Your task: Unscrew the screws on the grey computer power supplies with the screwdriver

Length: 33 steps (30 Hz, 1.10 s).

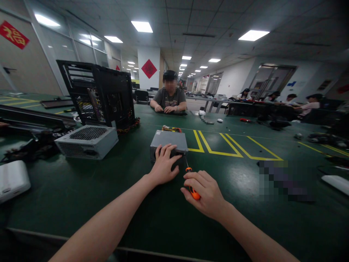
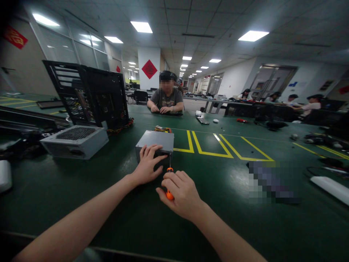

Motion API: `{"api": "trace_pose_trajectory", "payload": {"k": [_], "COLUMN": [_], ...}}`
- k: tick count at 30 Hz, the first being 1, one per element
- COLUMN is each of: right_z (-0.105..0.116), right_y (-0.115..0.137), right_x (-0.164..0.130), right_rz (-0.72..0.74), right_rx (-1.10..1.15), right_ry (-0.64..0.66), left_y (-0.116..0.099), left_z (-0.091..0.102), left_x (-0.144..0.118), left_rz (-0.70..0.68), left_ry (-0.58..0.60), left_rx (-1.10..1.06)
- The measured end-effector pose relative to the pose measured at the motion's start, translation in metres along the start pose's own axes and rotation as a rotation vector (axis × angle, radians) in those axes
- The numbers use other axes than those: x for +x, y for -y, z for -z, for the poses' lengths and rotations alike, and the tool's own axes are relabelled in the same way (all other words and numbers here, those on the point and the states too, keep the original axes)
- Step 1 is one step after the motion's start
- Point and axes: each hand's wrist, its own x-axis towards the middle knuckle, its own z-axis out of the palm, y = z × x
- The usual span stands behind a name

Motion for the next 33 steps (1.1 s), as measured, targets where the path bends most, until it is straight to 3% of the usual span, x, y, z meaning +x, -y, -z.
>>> {"api": "trace_pose_trajectory", "payload": {"k": [7, 15, 26, 33], "right_z": [-0.003, -0.0024, -0.0028, -0.0064], "right_y": [-0.0043, 0.0008, 0.0007, -0.0031], "right_x": [-0.0056, -0.0002, -0.0005, -0.0069], "right_rz": [-0.086, 0.023, 0.018, -0.041], "right_rx": [0.048, -0.011, -0.038, -0.03], "right_ry": [-0.071, 0.008, 0.027, -0.1], "left_y": [0.0004, -0.0002, 0.0, 0.0008], "left_z": [-0.0006, 0.0003, -0.0001, -0.0004], "left_x": [0.0, 0.0001, -0.0002, -0.0005], "left_rz": [-0.002, 0.001, 0.003, 0.003], "left_ry": [0.006, -0.004, 0.0, 0.012], "left_rx": [0.006, 0.0, 0.008, 0.002]}}
